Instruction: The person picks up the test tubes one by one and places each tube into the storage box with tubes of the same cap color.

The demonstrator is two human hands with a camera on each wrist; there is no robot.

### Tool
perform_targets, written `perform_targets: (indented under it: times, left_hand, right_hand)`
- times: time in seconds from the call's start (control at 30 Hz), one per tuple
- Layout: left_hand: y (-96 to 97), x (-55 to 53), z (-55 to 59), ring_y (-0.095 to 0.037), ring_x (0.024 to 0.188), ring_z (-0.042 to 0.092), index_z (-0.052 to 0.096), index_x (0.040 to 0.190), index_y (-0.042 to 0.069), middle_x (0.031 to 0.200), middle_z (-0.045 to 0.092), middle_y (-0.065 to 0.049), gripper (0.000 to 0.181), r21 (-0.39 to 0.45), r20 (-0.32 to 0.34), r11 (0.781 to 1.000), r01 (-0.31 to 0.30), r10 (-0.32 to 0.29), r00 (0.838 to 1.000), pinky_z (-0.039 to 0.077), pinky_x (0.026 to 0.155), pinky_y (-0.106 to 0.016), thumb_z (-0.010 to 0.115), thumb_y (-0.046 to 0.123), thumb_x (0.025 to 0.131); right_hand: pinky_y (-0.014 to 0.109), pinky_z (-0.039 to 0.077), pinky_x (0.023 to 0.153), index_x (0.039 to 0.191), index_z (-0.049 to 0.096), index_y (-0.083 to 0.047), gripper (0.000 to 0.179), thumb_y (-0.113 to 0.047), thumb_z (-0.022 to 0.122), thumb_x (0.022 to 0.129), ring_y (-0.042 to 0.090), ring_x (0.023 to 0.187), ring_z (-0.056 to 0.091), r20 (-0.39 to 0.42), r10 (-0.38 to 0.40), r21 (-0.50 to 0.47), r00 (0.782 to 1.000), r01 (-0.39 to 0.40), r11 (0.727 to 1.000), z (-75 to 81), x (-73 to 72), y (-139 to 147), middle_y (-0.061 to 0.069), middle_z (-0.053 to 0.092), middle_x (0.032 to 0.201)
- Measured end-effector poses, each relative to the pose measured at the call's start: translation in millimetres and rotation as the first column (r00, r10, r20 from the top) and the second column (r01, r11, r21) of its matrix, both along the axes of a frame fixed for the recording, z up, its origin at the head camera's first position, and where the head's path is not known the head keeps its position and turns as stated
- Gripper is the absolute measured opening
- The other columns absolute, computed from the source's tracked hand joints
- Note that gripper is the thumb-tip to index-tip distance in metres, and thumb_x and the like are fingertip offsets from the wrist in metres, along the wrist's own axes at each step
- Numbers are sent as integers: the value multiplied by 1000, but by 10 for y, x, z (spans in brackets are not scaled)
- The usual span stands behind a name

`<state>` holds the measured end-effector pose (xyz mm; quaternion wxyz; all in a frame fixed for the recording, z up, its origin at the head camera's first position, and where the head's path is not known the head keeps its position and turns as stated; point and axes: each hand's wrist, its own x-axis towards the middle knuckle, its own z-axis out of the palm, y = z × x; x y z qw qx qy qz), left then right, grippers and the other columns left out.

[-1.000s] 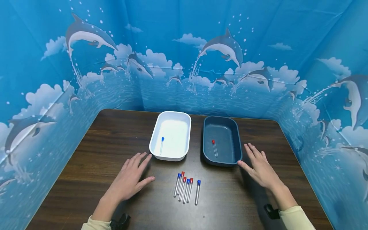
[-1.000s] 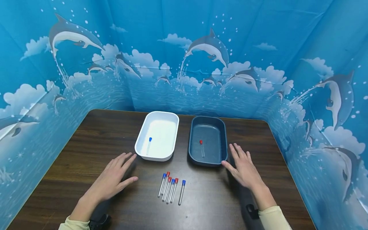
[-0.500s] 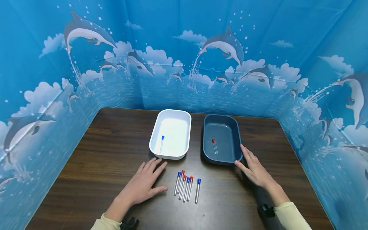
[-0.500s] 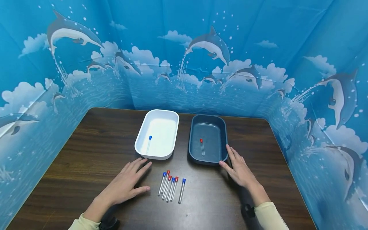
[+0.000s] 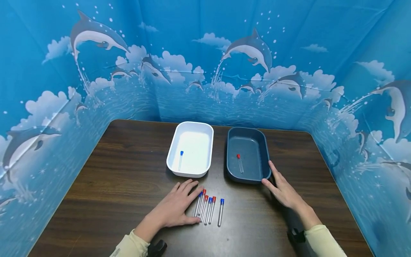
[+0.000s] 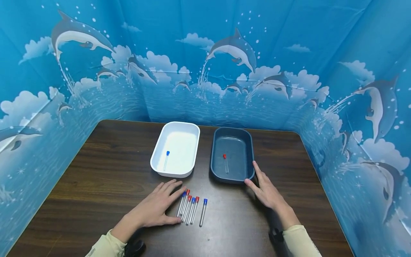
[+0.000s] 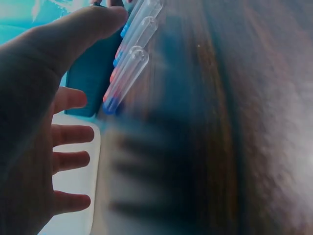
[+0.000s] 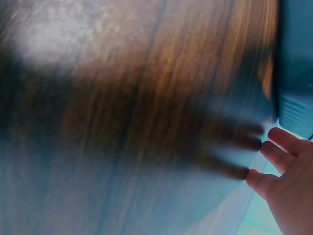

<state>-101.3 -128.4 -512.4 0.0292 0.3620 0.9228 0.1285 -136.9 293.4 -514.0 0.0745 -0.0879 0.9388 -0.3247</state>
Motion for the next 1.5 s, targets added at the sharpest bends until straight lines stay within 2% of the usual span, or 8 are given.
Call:
perform_targets:
  times: [0.1, 0.3, 0.47, 0.77, 1.27, 1.4, 1.5]
  left_hand:
    - [51, -39, 6, -34, 142, 26, 35, 153, 18, 154, 32, -13, 95, -21, -22, 1000, 16, -16, 1000, 27, 106, -61, 63, 70, 79]
    - [124, -90, 23, -36, 139, 30, 36, 153, 16, 152, 35, -14, 95, -72, -9, 997, 15, -16, 1000, 28, 105, -61, 64, 68, 78]
    - [154, -103, 54, -35, 137, 33, 38, 151, 16, 149, 37, -15, 95, -108, 17, 994, 18, -17, 1000, 30, 104, -61, 67, 65, 76]
    - [191, -114, 98, -31, 135, 34, 40, 150, 16, 146, 39, -13, 96, -151, 12, 988, 20, -19, 1000, 32, 104, -57, 70, 66, 73]
    - [216, -150, 50, -28, 127, 39, 49, 142, 16, 140, 43, -11, 95, -103, -19, 995, 2, -4, 1000, 38, 96, -52, 75, 66, 65]
    - [217, -149, 45, -27, 126, 39, 49, 141, 15, 139, 43, -9, 94, -97, -16, 995, -11, 10, 1000, 39, 95, -52, 74, 66, 66]
    - [210, -146, 52, -26, 124, 41, 49, 140, 11, 136, 44, -9, 93, -59, -9, 998, -18, 17, 1000, 40, 97, -50, 75, 64, 67]
  right_hand:
    - [71, 20, 103, 158, -5, -29, 79, -47, 47, 102, 49, 142, 16, 8, -2, -6, 1000, 2, 1000, 3, -5, 4, 21, 7, 161]
    - [70, 19, 104, 158, -7, -31, 79, -47, 46, 102, 49, 142, 15, 15, -5, 1, 1000, 5, 1000, -6, -19, 19, 21, 6, 161]
    - [70, 20, 104, 158, -6, -31, 79, -49, 46, 102, 48, 143, 15, 6, 0, -5, 1000, 0, 1000, -14, -21, 21, 21, 7, 161]
    - [70, 20, 103, 157, -7, -34, 79, -52, 45, 101, 49, 142, 16, 11, -3, -2, 1000, 3, 1000, -23, -20, 29, 21, 7, 161]
    - [70, 20, 103, 157, -7, -34, 78, -50, 45, 102, 48, 142, 16, 6, -3, -2, 1000, 3, 1000, -24, -11, 28, 21, 8, 161]
    - [70, 20, 103, 157, -7, -34, 78, -51, 45, 101, 48, 142, 16, 4, -3, -1, 1000, 3, 1000, -26, -10, 27, 21, 8, 161]
    - [70, 20, 103, 157, -6, -33, 78, -50, 45, 102, 48, 143, 16, 4, -1, -7, 1000, 1, 1000, -31, -11, 29, 20, 8, 161]
